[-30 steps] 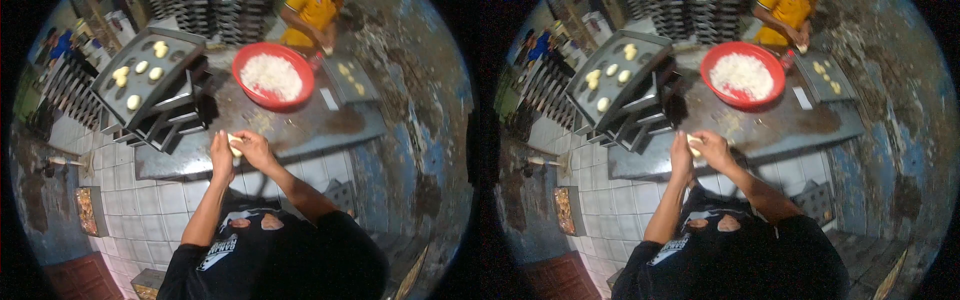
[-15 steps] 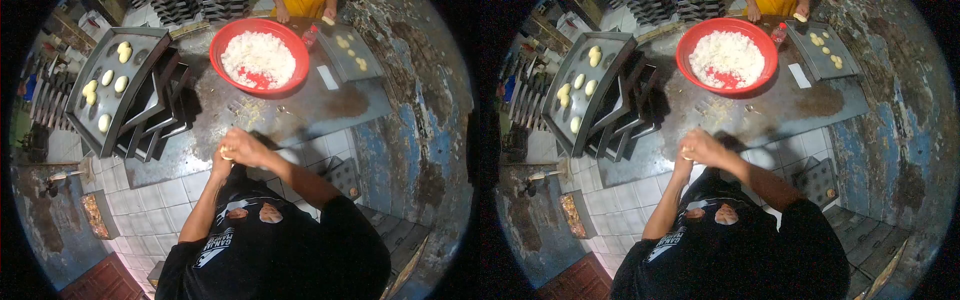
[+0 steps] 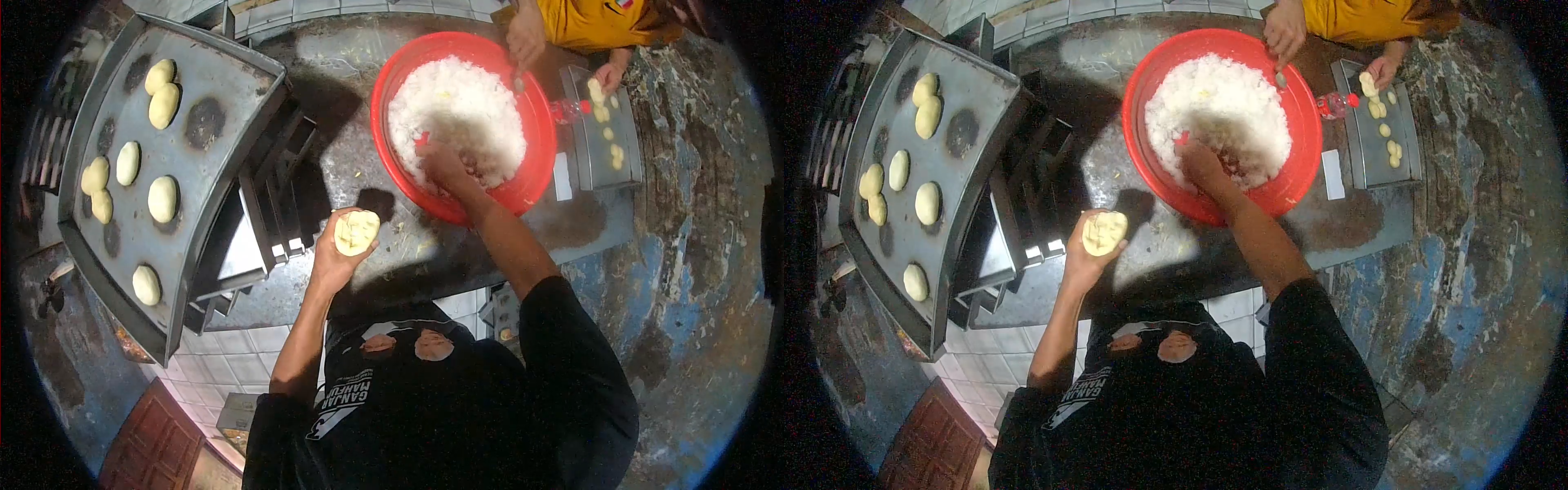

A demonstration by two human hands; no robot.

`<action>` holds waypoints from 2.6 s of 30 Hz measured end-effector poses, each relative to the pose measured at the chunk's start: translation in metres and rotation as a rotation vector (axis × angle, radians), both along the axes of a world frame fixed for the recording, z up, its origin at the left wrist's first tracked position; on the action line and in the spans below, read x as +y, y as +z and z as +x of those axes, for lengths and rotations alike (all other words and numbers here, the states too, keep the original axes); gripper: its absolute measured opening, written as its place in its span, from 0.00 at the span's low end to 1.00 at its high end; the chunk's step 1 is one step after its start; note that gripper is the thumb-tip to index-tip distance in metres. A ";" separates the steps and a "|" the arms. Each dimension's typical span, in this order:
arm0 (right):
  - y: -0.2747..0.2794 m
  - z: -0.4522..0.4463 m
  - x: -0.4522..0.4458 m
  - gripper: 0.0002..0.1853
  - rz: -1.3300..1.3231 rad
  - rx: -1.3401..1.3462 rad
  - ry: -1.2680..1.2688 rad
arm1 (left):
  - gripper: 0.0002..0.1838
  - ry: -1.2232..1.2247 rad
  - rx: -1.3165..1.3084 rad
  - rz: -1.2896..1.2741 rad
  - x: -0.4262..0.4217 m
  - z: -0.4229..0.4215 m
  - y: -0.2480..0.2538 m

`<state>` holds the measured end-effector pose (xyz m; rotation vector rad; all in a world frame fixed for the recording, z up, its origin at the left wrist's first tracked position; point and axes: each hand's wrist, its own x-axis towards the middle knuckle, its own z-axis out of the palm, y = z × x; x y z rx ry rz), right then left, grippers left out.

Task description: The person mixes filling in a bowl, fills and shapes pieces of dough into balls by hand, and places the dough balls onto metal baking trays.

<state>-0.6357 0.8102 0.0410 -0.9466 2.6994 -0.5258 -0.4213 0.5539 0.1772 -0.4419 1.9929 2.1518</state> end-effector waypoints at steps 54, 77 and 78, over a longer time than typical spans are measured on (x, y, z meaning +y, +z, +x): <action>0.200 0.297 0.095 0.21 -1.176 -0.731 -0.305 | 0.21 0.279 0.272 -0.113 0.227 0.145 0.091; 0.340 0.284 -0.098 0.20 -0.740 -0.413 0.593 | 0.23 0.203 0.248 -0.204 0.030 0.198 0.132; 0.336 0.289 -0.119 0.18 -1.084 -0.526 0.459 | 0.23 0.216 0.258 -0.187 0.017 0.197 0.141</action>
